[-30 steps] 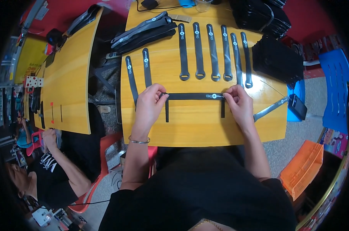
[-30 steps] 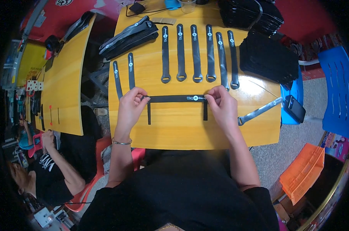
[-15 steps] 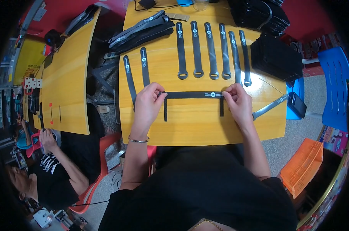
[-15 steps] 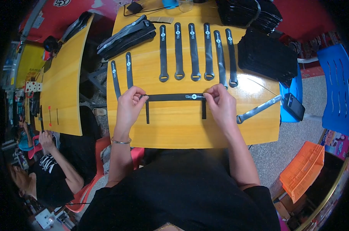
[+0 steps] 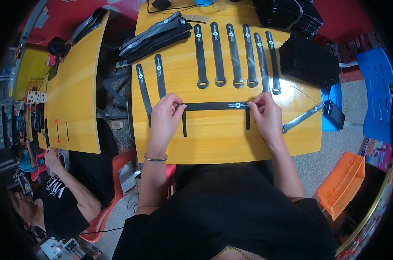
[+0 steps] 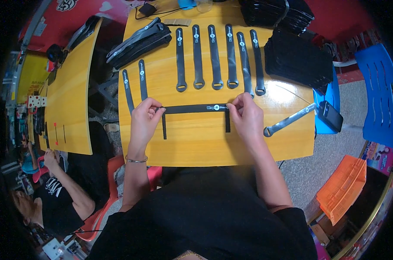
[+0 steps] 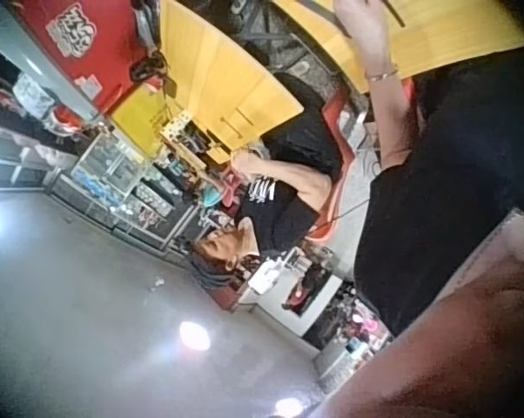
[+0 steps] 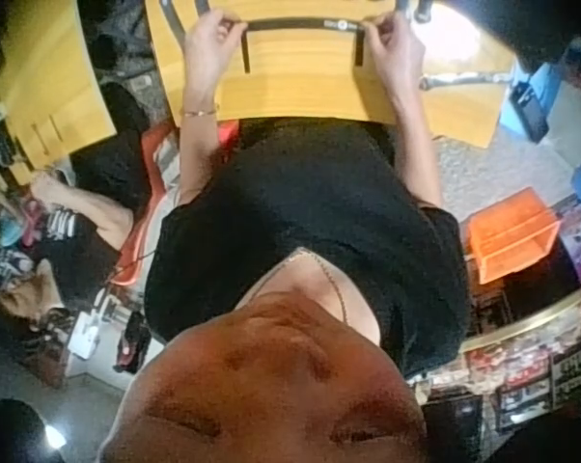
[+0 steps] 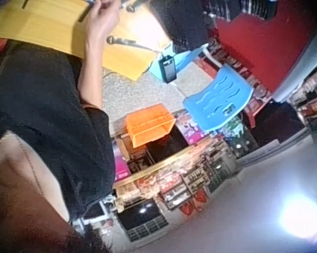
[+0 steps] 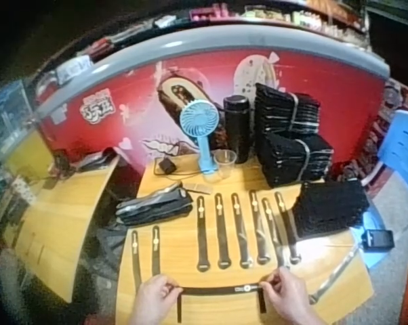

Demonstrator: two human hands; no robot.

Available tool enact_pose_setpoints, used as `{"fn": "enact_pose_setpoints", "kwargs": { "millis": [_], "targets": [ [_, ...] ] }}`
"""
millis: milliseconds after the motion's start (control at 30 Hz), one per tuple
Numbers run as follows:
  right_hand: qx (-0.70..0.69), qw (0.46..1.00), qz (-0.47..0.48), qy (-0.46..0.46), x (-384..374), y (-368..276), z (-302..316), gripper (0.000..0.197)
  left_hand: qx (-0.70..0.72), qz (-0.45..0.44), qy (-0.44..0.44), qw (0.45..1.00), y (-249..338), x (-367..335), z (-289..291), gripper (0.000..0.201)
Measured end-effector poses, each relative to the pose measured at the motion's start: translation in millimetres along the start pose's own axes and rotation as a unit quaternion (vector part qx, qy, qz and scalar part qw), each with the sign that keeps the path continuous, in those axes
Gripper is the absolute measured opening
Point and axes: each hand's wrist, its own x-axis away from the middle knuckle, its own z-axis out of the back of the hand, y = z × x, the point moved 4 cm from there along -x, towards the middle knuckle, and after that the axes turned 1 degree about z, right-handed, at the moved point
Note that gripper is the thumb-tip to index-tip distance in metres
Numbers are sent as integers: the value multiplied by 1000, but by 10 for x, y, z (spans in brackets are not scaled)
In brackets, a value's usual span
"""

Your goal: Inserting metal stiffening rods into black fabric sleeves to assemble straps.

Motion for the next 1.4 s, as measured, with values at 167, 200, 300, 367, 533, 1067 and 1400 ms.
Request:
{"fn": "enact_pose_setpoints", "kwargs": {
  "millis": [167,200,300,367,533,1067,1400],
  "targets": [
    [23,999,38,19,24,-33,-27,19,-8,-7,3,1000,14,5,7,16],
    [27,998,45,25,27,-46,-27,19,-8,-9,4,1000,21,4,6,16],
    [79,994,65,35,34,-44,-37,19,-24,-22,4,999,14,-2,6,15],
    [86,993,70,38,34,-54,-37,20,-41,-34,2,999,23,-5,6,15],
    [105,990,76,46,42,-87,-11,20,-71,-37,1,997,78,14,13,17],
    [332,890,275,-149,546,-405,-415,77,-236,-210,-140,938,366,454,-312,57],
    [228,944,206,-117,417,-372,-45,55,-175,-82,111,975,134,210,288,32]
  ]
}}
